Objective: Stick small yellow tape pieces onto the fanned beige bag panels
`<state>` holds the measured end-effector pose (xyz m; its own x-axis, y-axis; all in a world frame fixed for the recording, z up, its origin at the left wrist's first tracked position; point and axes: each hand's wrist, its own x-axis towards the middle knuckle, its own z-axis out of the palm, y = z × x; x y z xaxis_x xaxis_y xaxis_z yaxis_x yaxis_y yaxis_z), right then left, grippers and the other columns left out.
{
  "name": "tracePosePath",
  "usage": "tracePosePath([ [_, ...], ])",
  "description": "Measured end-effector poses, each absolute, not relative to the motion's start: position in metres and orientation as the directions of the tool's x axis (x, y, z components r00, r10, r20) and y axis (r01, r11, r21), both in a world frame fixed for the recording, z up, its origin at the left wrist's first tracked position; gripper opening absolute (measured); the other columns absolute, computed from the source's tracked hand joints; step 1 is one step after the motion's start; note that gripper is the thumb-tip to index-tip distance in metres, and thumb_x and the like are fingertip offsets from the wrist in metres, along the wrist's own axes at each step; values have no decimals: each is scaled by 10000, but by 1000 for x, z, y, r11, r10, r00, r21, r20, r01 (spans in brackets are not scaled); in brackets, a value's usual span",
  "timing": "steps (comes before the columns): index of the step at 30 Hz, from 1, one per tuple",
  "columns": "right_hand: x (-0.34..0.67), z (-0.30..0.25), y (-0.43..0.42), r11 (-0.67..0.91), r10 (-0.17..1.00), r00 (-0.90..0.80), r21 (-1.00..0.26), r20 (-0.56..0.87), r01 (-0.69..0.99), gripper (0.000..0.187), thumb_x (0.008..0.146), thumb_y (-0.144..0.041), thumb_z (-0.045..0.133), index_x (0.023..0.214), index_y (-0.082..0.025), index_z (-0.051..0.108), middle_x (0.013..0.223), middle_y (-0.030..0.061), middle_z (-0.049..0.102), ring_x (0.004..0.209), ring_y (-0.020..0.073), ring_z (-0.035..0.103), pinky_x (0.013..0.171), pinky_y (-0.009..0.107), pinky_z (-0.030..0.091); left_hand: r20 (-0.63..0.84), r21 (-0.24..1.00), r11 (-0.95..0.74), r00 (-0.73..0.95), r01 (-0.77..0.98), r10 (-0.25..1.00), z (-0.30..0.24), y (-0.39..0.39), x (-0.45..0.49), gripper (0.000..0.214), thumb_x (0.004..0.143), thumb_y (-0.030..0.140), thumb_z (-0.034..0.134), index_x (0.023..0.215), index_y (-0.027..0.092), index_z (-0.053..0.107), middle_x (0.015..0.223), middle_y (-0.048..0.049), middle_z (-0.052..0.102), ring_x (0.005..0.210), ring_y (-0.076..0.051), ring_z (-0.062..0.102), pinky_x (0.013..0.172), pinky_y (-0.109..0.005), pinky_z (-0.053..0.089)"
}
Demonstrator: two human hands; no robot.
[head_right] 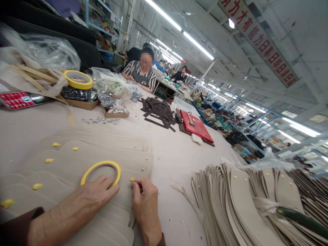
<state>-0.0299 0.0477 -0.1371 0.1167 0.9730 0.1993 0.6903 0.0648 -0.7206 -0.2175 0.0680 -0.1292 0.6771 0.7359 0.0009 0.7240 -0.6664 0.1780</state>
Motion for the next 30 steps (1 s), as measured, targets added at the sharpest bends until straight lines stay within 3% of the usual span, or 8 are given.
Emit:
tracePosePath([
  [4,-41,-141,54,95,959,60,-513,277,853,214,916,-158,539,789,-190,708,759,36,723,713,175,673,701,254,450,23,206,-657,667,726,744,-140,68,-217,445,794,-91,333,969,192,629,954,-91,668,843,-261,648,730,-378,522],
  [7,-46,-140,61,66,966,58,-455,253,888,196,906,-141,556,781,-184,700,742,36,709,696,171,656,679,250,429,87,259,-654,657,711,749,-145,70,-219,423,795,-77,338,951,189,627,922,-73,658,809,-235,635,738,-346,506],
  [12,-42,-125,54,44,990,24,-454,142,890,154,816,-131,642,691,-196,703,668,5,692,617,148,622,610,238,382,144,384,-675,681,630,718,-129,73,-229,373,819,-51,348,923,188,616,900,-55,634,765,-203,613,722,-308,503],
  [16,-36,-113,40,5,997,-53,-598,-62,801,138,785,-148,659,685,-203,737,640,-6,692,604,138,619,573,223,379,303,405,-729,671,551,676,-118,76,-236,294,878,7,381,903,208,594,828,-25,619,708,-185,607,632,-265,478],
  [19,-36,-109,34,108,993,-29,-746,119,658,128,824,-161,631,814,-197,754,732,7,705,672,139,622,634,227,435,436,423,-789,664,445,608,-124,78,-237,277,950,69,371,1035,234,576,835,-5,646,702,-156,626,650,-226,497],
  [22,-39,-106,32,324,937,-57,-796,345,512,159,867,-159,589,948,-184,724,806,21,696,710,135,611,667,226,475,543,394,-844,649,364,534,-135,78,-236,368,986,110,366,1321,244,441,987,-30,711,856,-158,692,776,-213,541],
  [25,-43,-106,32,495,857,-159,-701,489,514,158,884,-114,568,968,-174,687,863,42,697,780,143,621,729,236,496,572,378,-849,629,368,527,-140,77,-233,403,1014,150,355,1407,234,329,1107,-53,725,1002,-167,702,876,-214,538],
  [30,-47,-115,33,596,773,-239,-544,587,591,176,880,-62,514,872,-179,645,805,37,705,751,139,642,709,228,496,579,386,-848,620,364,529,-138,73,-230,293,1016,153,349,1292,228,412,1082,-40,724,994,-154,703,872,-200,521],
])
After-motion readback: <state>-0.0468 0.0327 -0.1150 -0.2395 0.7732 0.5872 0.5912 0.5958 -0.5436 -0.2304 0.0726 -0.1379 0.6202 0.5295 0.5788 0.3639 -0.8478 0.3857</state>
